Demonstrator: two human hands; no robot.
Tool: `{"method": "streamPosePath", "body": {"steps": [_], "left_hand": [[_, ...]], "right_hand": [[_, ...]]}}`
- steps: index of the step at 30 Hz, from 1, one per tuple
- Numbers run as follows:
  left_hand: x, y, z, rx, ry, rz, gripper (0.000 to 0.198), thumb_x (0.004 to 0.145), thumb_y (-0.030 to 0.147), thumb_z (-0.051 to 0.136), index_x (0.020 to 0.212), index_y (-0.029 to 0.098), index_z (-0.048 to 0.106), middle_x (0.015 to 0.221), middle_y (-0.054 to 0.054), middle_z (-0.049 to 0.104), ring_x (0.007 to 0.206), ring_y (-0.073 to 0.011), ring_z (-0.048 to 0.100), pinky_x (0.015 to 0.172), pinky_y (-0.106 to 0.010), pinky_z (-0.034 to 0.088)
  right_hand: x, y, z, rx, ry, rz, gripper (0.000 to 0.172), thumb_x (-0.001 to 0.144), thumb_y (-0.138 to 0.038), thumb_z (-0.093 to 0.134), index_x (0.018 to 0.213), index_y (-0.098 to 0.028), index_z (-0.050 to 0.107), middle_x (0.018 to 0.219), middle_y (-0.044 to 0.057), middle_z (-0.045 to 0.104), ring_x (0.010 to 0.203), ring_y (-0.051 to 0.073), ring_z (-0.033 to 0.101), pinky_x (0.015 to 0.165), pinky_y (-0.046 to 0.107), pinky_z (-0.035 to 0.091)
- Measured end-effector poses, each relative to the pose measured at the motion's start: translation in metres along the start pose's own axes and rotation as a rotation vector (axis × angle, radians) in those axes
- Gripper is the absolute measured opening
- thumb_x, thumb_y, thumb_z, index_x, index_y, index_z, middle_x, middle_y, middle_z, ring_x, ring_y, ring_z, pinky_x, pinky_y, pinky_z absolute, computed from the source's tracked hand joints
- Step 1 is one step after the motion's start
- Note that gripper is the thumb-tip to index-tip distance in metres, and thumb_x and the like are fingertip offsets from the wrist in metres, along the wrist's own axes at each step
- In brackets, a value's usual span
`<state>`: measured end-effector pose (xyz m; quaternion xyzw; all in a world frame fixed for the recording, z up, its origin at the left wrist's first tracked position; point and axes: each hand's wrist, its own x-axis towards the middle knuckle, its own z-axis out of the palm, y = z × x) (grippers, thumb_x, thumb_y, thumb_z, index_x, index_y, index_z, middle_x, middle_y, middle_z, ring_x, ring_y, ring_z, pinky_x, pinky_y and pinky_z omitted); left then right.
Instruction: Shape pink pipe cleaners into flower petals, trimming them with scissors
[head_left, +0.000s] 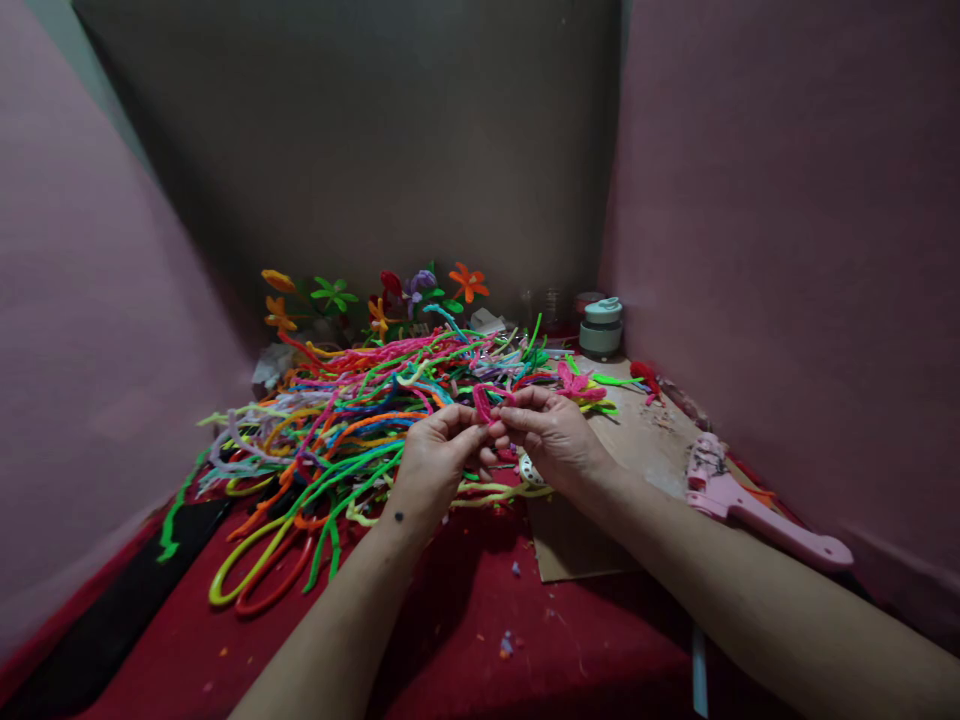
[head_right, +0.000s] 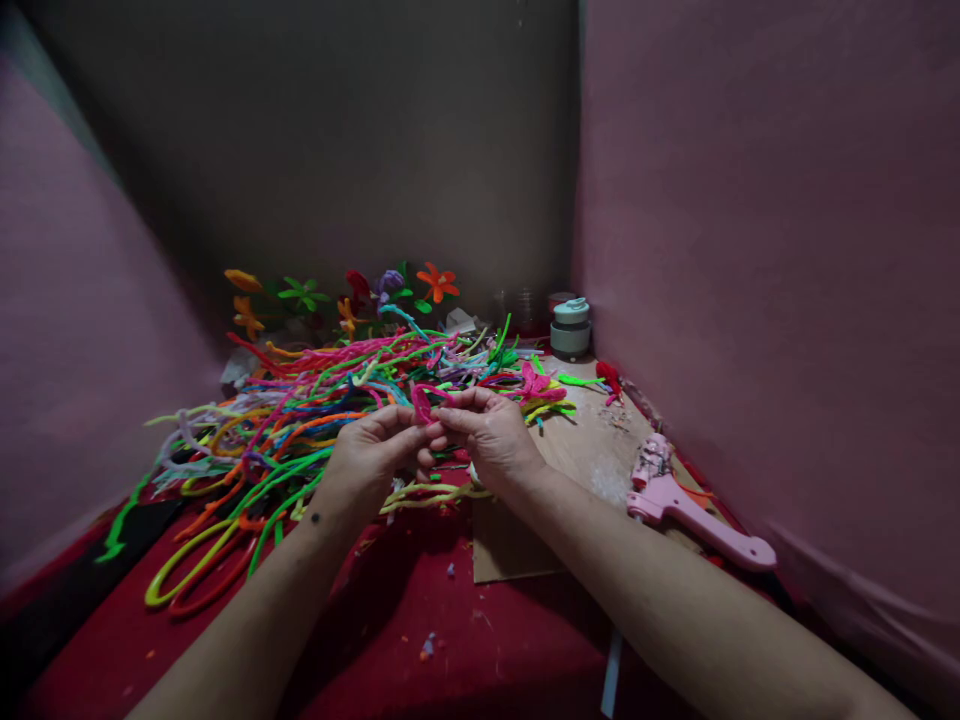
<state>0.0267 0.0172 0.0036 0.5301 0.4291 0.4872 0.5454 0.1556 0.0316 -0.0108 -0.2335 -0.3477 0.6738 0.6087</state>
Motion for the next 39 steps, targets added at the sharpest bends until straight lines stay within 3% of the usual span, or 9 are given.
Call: {"method": "streamPosePath", "body": {"steps": [4,10,16,25,31,39], "left_hand": [[-0.001,0.001,0.0,0.029,0.028,0.011,0.02,0.062,0.026,0.069,0.069,0.014,0.055,0.055,0.001,0.062,0.043,-0.0092,0.055,0.039,-0.019,0.046],[-0.004,0.004,0.0,0.113,0.063,0.029,0.017,0.067,0.027,0.065,0.07,0.015,0.055,0.047,0.003,0.058,0.036,-0.0079,0.051,0.034,-0.016,0.041],[-0.003,0.003,0.0,0.147,0.031,0.04,0.016,0.066,0.027,0.065,0.068,0.015,0.054,0.046,0.003,0.058,0.038,-0.0095,0.053,0.038,-0.02,0.046],[-0.005,0.002,0.004,0.081,0.039,0.009,0.016,0.064,0.024,0.065,0.068,0.014,0.053,0.048,0.003,0.059,0.039,-0.0109,0.054,0.038,-0.022,0.049],[-0.005,0.003,0.004,0.072,0.041,0.008,0.014,0.064,0.022,0.063,0.067,0.014,0.053,0.048,0.003,0.059,0.039,-0.0109,0.054,0.039,-0.024,0.05],[-0.005,0.004,0.004,0.068,0.047,-0.024,0.014,0.063,0.021,0.064,0.065,0.014,0.052,0.046,0.004,0.058,0.034,-0.0107,0.053,0.038,-0.024,0.049]], "right_hand": [[0.001,0.002,-0.003,-0.071,0.0,-0.007,0.025,0.052,-0.017,0.075,0.064,-0.015,0.053,0.053,-0.002,0.06,0.047,0.011,0.057,0.045,0.021,0.044],[-0.001,0.004,-0.007,-0.245,0.022,-0.139,0.016,0.063,-0.022,0.069,0.067,-0.016,0.054,0.051,-0.003,0.058,0.043,0.009,0.051,0.041,0.02,0.04],[-0.007,0.001,0.001,-0.377,0.112,-0.239,0.016,0.066,-0.024,0.064,0.07,-0.018,0.05,0.049,-0.005,0.055,0.042,0.01,0.05,0.04,0.022,0.04],[-0.009,0.009,-0.005,-0.776,0.123,-0.557,0.003,0.071,-0.02,0.057,0.071,-0.017,0.056,0.065,-0.002,0.055,0.056,0.01,0.05,0.053,0.023,0.042],[-0.012,0.008,-0.002,-0.644,0.107,-0.472,0.007,0.072,-0.022,0.057,0.074,-0.018,0.052,0.06,-0.003,0.053,0.05,0.01,0.05,0.048,0.022,0.041],[-0.012,0.012,-0.007,-0.828,0.108,-0.608,0.003,0.073,-0.015,0.054,0.074,-0.018,0.053,0.067,-0.002,0.053,0.059,0.01,0.049,0.057,0.024,0.041]]}}
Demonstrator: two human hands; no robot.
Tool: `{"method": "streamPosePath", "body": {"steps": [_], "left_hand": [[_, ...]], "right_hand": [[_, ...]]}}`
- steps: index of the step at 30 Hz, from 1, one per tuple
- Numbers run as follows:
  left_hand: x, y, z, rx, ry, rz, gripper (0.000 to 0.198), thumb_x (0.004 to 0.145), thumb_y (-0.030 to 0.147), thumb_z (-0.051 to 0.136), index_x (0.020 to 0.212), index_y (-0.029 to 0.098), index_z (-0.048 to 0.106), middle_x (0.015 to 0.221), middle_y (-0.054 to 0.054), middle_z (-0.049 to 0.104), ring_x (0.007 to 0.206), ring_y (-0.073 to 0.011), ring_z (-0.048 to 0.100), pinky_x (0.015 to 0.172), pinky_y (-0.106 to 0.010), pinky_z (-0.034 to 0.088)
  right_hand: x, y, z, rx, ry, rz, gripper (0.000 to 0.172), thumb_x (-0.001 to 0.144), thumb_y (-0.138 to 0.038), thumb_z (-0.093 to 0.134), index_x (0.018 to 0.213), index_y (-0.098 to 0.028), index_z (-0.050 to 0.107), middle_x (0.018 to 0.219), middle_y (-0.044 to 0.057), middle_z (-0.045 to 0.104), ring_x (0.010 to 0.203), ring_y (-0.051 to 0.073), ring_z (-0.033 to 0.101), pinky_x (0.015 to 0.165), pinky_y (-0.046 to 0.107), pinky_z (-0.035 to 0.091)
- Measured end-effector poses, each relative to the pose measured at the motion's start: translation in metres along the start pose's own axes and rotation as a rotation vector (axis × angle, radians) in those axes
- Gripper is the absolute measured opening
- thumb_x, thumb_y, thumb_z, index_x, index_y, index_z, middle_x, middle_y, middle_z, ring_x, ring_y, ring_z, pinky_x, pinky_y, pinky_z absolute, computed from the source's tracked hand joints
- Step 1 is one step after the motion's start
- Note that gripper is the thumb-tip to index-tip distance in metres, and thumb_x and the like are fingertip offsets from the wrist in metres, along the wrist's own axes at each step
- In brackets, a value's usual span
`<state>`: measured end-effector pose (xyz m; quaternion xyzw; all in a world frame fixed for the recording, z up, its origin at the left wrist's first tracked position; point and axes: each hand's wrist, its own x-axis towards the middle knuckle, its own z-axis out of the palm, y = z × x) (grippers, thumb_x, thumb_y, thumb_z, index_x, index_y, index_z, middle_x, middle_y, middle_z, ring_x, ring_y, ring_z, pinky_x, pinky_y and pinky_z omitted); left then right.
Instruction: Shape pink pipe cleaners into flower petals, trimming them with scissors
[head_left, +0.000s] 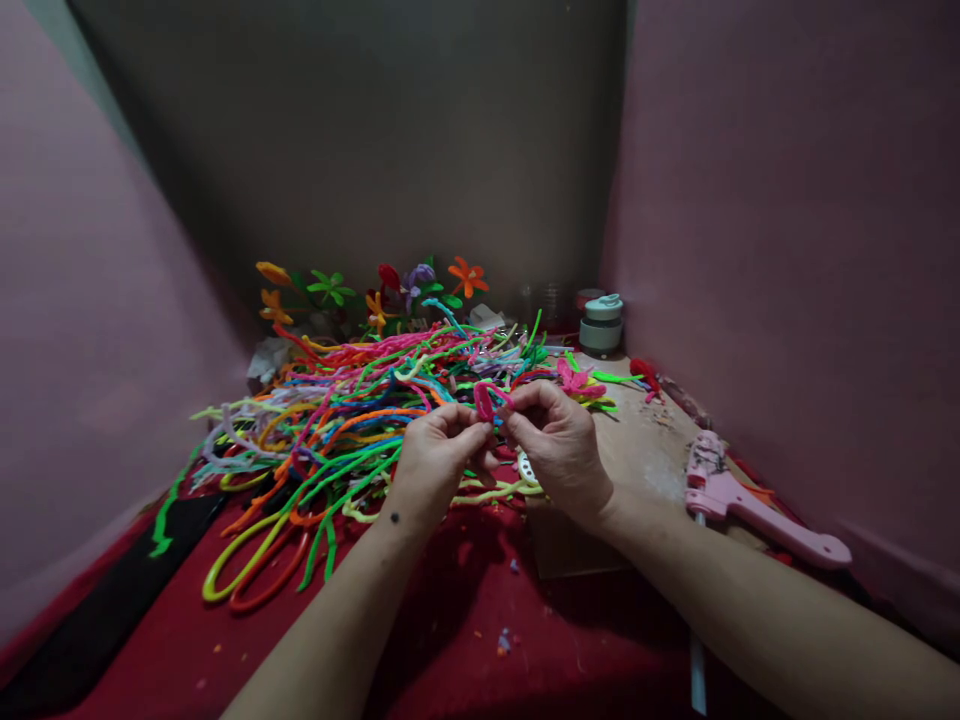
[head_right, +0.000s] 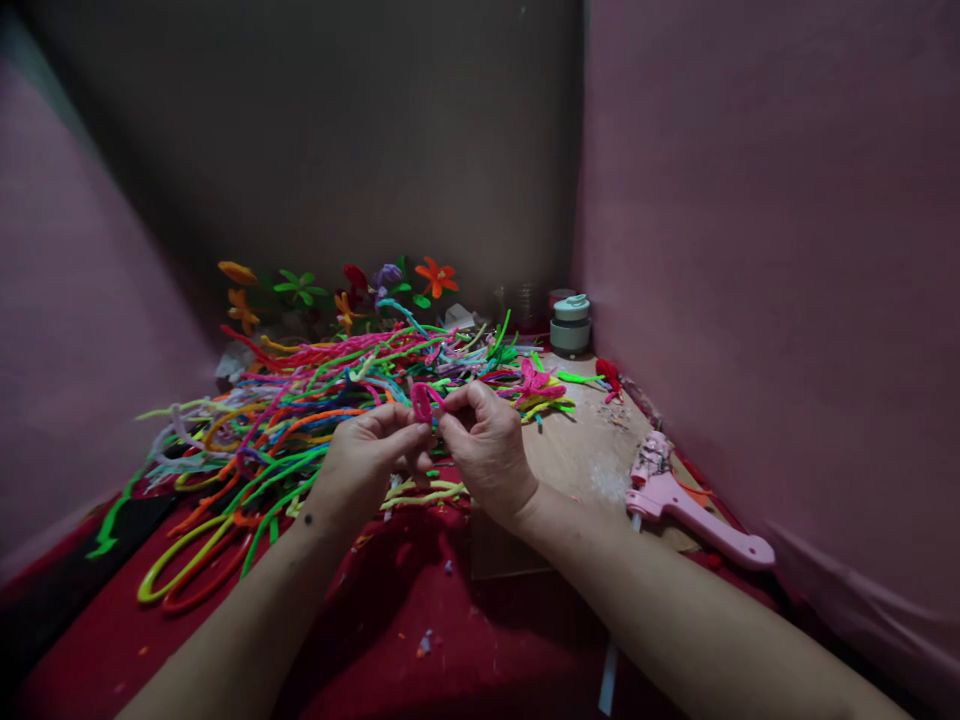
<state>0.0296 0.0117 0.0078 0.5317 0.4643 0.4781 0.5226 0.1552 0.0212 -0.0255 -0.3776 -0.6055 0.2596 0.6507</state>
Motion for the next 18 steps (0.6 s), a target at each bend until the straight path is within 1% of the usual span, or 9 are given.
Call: {"method": "streamPosePath", "body": {"steps": [6,9,12,14,15,16,18], "left_hand": [[0.0005,0.0001,0.0004,-0.055,-0.013,-0.016,0.013,0.063,0.021,0.063,0.064,0.014,0.052,0.046,0.004,0.058,0.034,-0.0111,0.053,0.037,-0.025,0.049],[0.0009,-0.0005,-0.0002,-0.061,0.006,-0.026,0.014,0.062,0.02,0.064,0.065,0.014,0.052,0.046,0.004,0.058,0.034,-0.011,0.053,0.035,-0.024,0.048],[0.0011,-0.0015,-0.0004,-0.03,0.034,-0.012,0.015,0.061,0.02,0.064,0.064,0.014,0.051,0.045,0.005,0.057,0.035,-0.0111,0.053,0.035,-0.023,0.047],[0.0012,-0.0024,0.0001,0.016,0.053,0.0,0.014,0.063,0.021,0.063,0.064,0.014,0.051,0.044,0.005,0.056,0.035,-0.0114,0.053,0.035,-0.023,0.047],[0.0013,-0.0029,0.0007,0.038,0.063,0.009,0.014,0.063,0.021,0.063,0.064,0.014,0.051,0.044,0.005,0.056,0.035,-0.0114,0.053,0.035,-0.023,0.047],[0.0013,-0.0035,0.0013,0.055,0.068,0.021,0.013,0.064,0.022,0.062,0.065,0.014,0.052,0.044,0.004,0.056,0.036,-0.0112,0.054,0.036,-0.022,0.048],[0.0012,-0.0048,0.0028,0.075,0.07,0.056,0.013,0.065,0.023,0.062,0.067,0.013,0.053,0.047,0.003,0.059,0.039,-0.0108,0.055,0.04,-0.021,0.048]], "right_hand": [[0.0006,0.0002,-0.0004,-0.072,-0.033,-0.171,0.007,0.074,-0.011,0.052,0.071,-0.018,0.051,0.071,0.0,0.052,0.064,0.011,0.048,0.06,0.025,0.04],[0.0004,-0.0013,-0.0003,-0.094,-0.052,-0.266,0.01,0.074,-0.009,0.051,0.069,-0.018,0.05,0.071,0.001,0.051,0.066,0.012,0.048,0.06,0.024,0.039],[-0.0001,-0.0026,0.0001,-0.111,-0.08,-0.279,0.011,0.073,-0.008,0.051,0.067,-0.017,0.05,0.068,0.0,0.05,0.063,0.011,0.047,0.058,0.024,0.038],[0.0006,-0.0029,0.0005,-0.091,-0.105,-0.197,0.01,0.071,-0.01,0.053,0.065,-0.017,0.051,0.065,-0.001,0.05,0.06,0.011,0.046,0.056,0.024,0.039],[0.0015,-0.0029,0.0007,-0.051,-0.116,-0.111,0.008,0.07,-0.012,0.055,0.064,-0.017,0.052,0.063,-0.001,0.05,0.059,0.011,0.047,0.055,0.024,0.039],[0.0027,-0.0026,0.0008,0.016,-0.128,0.003,0.008,0.07,-0.015,0.057,0.064,-0.017,0.053,0.061,-0.001,0.051,0.056,0.011,0.048,0.053,0.024,0.039],[0.0061,-0.0017,0.001,0.219,-0.158,0.27,0.011,0.067,-0.021,0.062,0.063,-0.017,0.053,0.056,-0.001,0.054,0.049,0.011,0.05,0.048,0.025,0.04]]}}
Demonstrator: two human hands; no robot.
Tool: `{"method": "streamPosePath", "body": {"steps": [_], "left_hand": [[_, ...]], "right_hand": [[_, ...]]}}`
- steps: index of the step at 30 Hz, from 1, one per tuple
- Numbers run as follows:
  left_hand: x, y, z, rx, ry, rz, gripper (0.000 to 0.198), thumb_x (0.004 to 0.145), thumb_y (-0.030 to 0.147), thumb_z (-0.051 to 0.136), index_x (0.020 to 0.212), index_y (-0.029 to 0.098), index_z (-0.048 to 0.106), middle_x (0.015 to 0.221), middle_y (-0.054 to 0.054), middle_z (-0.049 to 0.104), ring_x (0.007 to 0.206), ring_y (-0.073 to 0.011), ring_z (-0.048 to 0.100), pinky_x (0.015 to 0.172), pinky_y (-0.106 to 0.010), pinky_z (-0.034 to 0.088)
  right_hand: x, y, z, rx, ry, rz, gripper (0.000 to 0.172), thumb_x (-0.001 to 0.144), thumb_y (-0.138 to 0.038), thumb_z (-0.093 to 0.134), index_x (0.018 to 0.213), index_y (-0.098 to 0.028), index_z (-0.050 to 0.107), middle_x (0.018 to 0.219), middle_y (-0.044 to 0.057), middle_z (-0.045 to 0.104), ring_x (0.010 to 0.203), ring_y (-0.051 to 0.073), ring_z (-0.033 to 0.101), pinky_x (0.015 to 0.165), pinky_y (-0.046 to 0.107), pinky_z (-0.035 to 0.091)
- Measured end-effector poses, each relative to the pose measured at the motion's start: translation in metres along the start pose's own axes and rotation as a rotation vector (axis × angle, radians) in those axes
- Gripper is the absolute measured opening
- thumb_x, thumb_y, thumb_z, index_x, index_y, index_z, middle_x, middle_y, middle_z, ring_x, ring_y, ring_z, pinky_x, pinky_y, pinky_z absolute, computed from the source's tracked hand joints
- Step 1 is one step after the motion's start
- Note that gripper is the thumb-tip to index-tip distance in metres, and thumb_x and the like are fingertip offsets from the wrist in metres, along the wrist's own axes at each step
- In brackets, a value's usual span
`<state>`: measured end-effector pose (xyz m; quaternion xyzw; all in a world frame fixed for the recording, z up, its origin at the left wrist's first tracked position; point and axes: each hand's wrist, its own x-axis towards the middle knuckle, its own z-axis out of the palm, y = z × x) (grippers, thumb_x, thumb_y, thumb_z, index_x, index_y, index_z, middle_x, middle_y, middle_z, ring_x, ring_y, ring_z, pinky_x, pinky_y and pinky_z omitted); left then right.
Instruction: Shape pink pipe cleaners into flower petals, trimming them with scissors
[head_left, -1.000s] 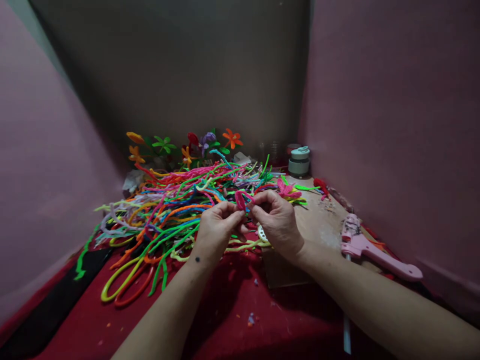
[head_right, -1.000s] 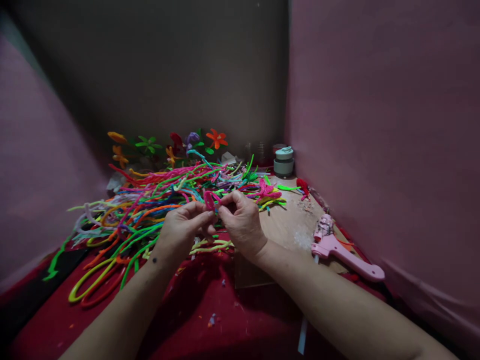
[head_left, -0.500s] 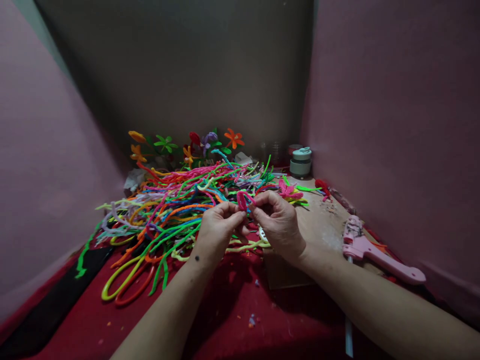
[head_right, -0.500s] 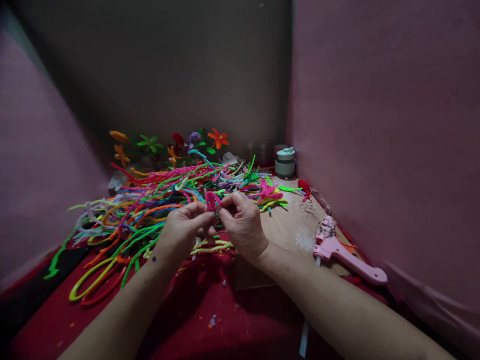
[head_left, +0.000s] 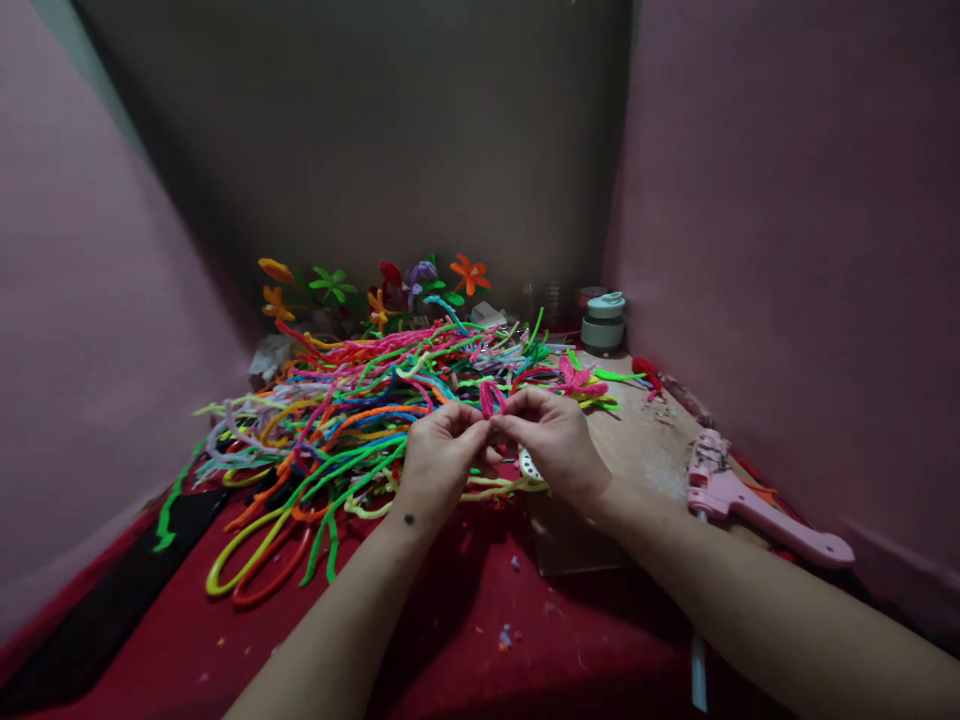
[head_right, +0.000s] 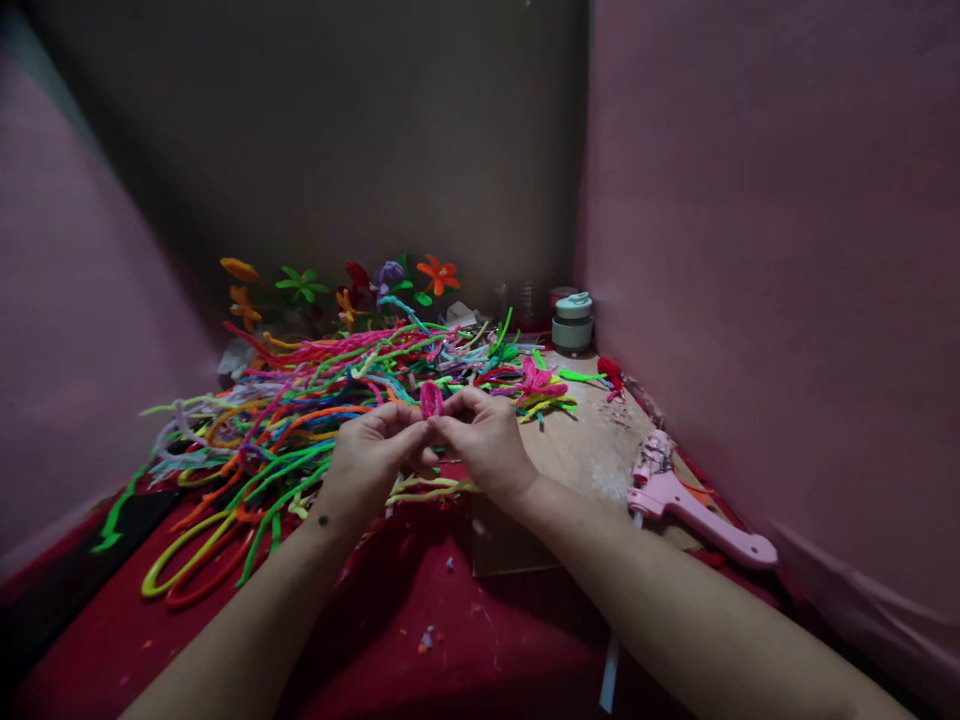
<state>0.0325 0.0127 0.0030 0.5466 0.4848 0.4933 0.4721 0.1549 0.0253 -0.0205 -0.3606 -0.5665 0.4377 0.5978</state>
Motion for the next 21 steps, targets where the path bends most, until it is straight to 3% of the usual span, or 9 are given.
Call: {"method": "streamPosePath", "body": {"steps": [2,5,10,18,21], "left_hand": [[-0.0003,-0.0012,0.0014,0.006,-0.008,0.031,0.013,0.067,0.023,0.062,0.069,0.013,0.054,0.05,0.001,0.061,0.042,-0.0108,0.057,0.042,-0.02,0.048],[-0.0006,-0.0024,0.0027,-0.001,-0.039,0.053,0.012,0.068,0.022,0.061,0.069,0.012,0.053,0.053,-0.001,0.064,0.046,-0.0116,0.06,0.045,-0.02,0.049],[0.0003,-0.0022,0.0012,-0.094,-0.074,0.053,0.019,0.07,0.023,0.061,0.083,0.015,0.05,0.051,0.001,0.063,0.046,-0.0151,0.061,0.046,-0.025,0.051],[0.0007,0.0027,-0.0035,-0.121,-0.13,-0.019,0.015,0.069,0.024,0.062,0.072,0.013,0.052,0.051,0.0,0.063,0.039,-0.0116,0.057,0.041,-0.022,0.048],[0.0016,0.0009,-0.0068,-0.107,-0.202,-0.044,0.014,0.07,0.023,0.062,0.07,0.013,0.052,0.051,-0.001,0.062,0.039,-0.0121,0.057,0.04,-0.022,0.048]], "right_hand": [[0.0038,0.0006,-0.0008,0.219,-0.056,0.206,0.017,0.063,-0.025,0.066,0.061,-0.016,0.053,0.051,-0.001,0.056,0.043,0.011,0.05,0.044,0.025,0.039],[0.0078,0.0024,-0.0023,0.38,-0.111,0.338,0.022,0.056,-0.026,0.072,0.057,-0.014,0.053,0.049,0.0,0.058,0.042,0.011,0.052,0.043,0.023,0.037],[0.0088,0.0042,-0.0043,0.378,-0.123,0.305,0.021,0.056,-0.026,0.072,0.058,-0.014,0.055,0.047,-0.002,0.057,0.04,0.009,0.048,0.043,0.023,0.037],[0.0112,-0.0046,-0.0073,0.514,-0.192,0.404,0.023,0.06,-0.028,0.07,0.074,-0.015,0.057,0.058,-0.002,0.058,0.047,0.009,0.052,0.048,0.023,0.04],[0.0116,-0.0042,-0.007,0.494,-0.216,0.375,0.02,0.062,-0.027,0.07,0.067,-0.014,0.056,0.055,-0.002,0.055,0.046,0.007,0.05,0.047,0.021,0.039]]}}
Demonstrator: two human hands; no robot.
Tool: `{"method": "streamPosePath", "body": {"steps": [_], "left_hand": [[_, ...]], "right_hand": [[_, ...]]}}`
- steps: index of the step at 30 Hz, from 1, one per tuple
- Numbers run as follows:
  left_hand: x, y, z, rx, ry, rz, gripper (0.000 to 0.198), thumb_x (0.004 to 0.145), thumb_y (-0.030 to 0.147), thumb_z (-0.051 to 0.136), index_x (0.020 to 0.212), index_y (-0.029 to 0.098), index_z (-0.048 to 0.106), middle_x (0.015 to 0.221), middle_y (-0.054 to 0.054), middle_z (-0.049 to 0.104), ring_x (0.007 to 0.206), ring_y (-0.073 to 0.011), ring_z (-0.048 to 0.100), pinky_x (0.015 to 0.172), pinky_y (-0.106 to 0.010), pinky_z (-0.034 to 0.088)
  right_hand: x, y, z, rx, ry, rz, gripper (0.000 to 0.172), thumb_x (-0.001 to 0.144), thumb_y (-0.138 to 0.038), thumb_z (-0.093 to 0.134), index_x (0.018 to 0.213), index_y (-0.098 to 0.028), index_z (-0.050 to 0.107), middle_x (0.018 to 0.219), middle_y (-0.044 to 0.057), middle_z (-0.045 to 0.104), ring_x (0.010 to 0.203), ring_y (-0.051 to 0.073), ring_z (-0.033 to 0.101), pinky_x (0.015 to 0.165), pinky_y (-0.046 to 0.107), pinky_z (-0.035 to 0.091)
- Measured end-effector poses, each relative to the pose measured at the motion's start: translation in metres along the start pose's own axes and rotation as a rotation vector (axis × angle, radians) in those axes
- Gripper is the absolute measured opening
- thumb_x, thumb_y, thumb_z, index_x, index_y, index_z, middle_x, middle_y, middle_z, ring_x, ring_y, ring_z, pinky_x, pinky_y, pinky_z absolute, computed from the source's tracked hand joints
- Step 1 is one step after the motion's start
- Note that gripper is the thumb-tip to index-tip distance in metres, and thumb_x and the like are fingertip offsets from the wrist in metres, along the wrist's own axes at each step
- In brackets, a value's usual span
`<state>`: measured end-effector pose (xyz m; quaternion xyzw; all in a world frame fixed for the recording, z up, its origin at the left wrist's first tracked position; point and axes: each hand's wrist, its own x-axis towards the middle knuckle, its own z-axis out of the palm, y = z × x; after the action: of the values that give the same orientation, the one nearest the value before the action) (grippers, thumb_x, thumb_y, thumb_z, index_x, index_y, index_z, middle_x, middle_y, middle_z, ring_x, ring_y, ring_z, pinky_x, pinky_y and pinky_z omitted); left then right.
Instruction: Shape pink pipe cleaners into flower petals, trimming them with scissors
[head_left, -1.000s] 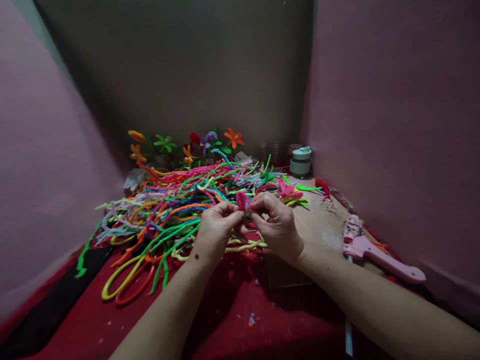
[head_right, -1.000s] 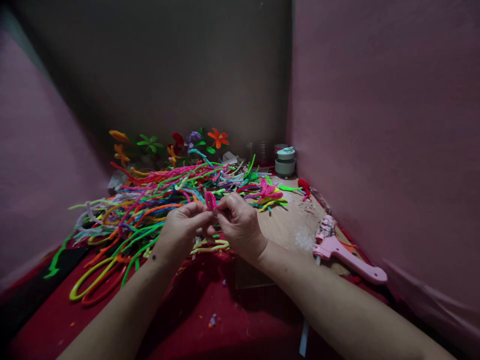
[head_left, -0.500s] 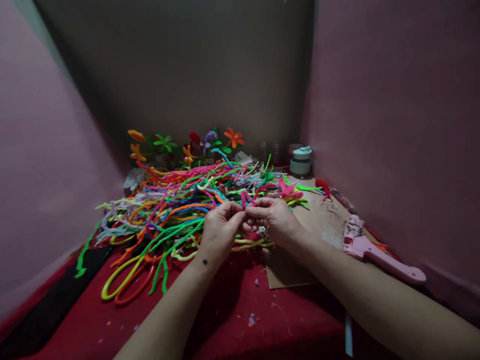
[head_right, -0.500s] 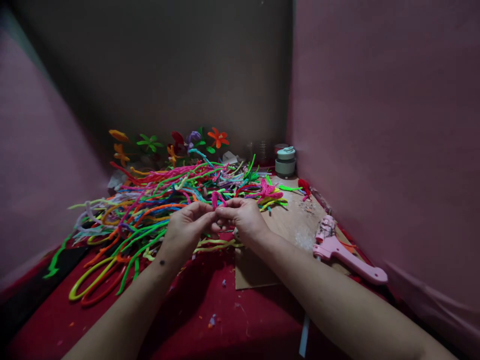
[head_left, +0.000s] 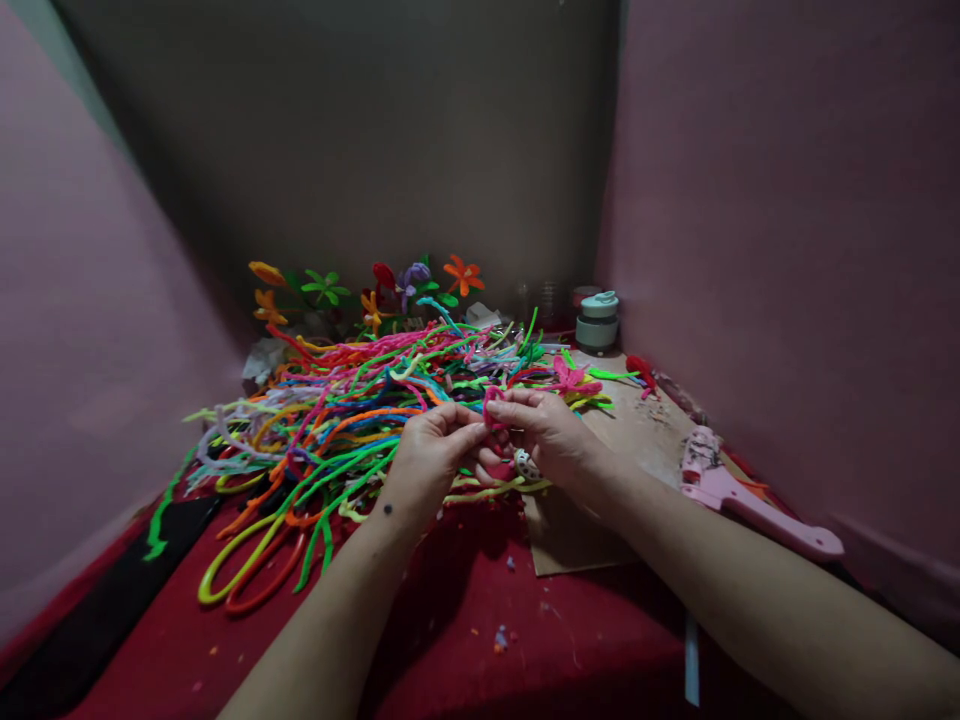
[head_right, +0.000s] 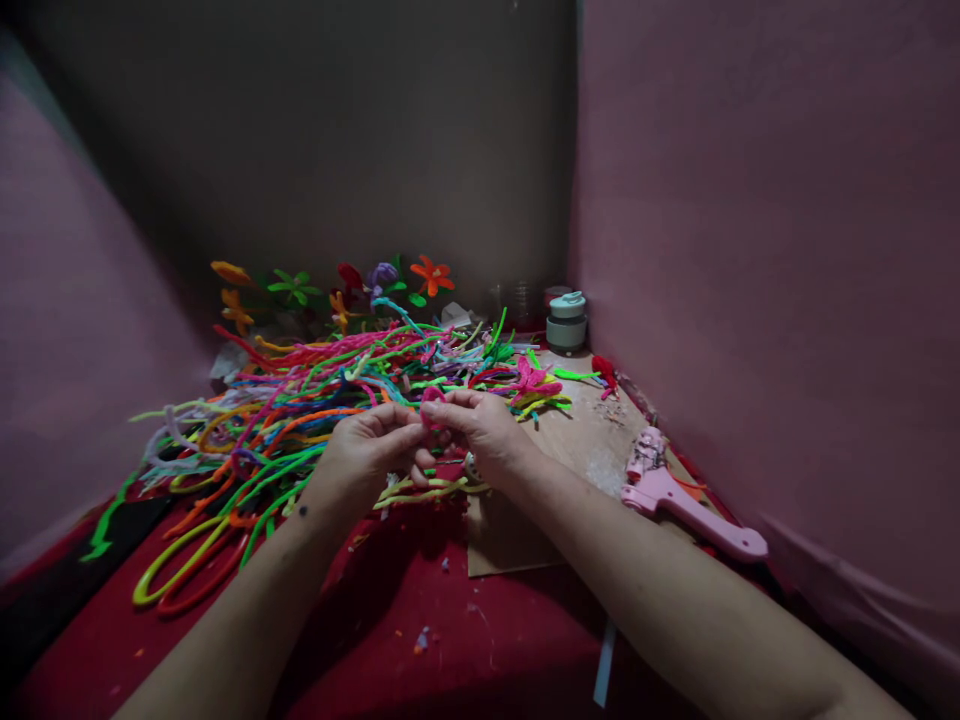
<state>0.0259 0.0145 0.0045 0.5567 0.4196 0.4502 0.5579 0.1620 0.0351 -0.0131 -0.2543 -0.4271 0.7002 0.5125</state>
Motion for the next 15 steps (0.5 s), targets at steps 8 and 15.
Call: {"method": "streamPosePath", "body": {"steps": [8,15], "left_hand": [[0.007,-0.004,-0.02,-0.203,-0.224,-0.162,0.013,0.074,0.023,0.06,0.076,0.015,0.05,0.06,-0.002,0.063,0.042,-0.01,0.058,0.037,-0.019,0.048],[0.008,-0.003,-0.023,-0.117,-0.18,-0.221,0.015,0.073,0.023,0.06,0.074,0.014,0.049,0.052,-0.003,0.062,0.039,-0.0119,0.058,0.036,-0.017,0.044]], "right_hand": [[-0.001,0.001,0.001,-0.004,-0.052,0.017,0.021,0.067,-0.03,0.066,0.064,-0.012,0.055,0.05,-0.001,0.056,0.045,0.009,0.053,0.048,0.021,0.042],[0.001,0.005,-0.002,0.003,-0.046,0.012,0.023,0.066,-0.031,0.068,0.062,-0.012,0.056,0.052,0.0,0.058,0.047,0.01,0.054,0.051,0.024,0.042]]}}
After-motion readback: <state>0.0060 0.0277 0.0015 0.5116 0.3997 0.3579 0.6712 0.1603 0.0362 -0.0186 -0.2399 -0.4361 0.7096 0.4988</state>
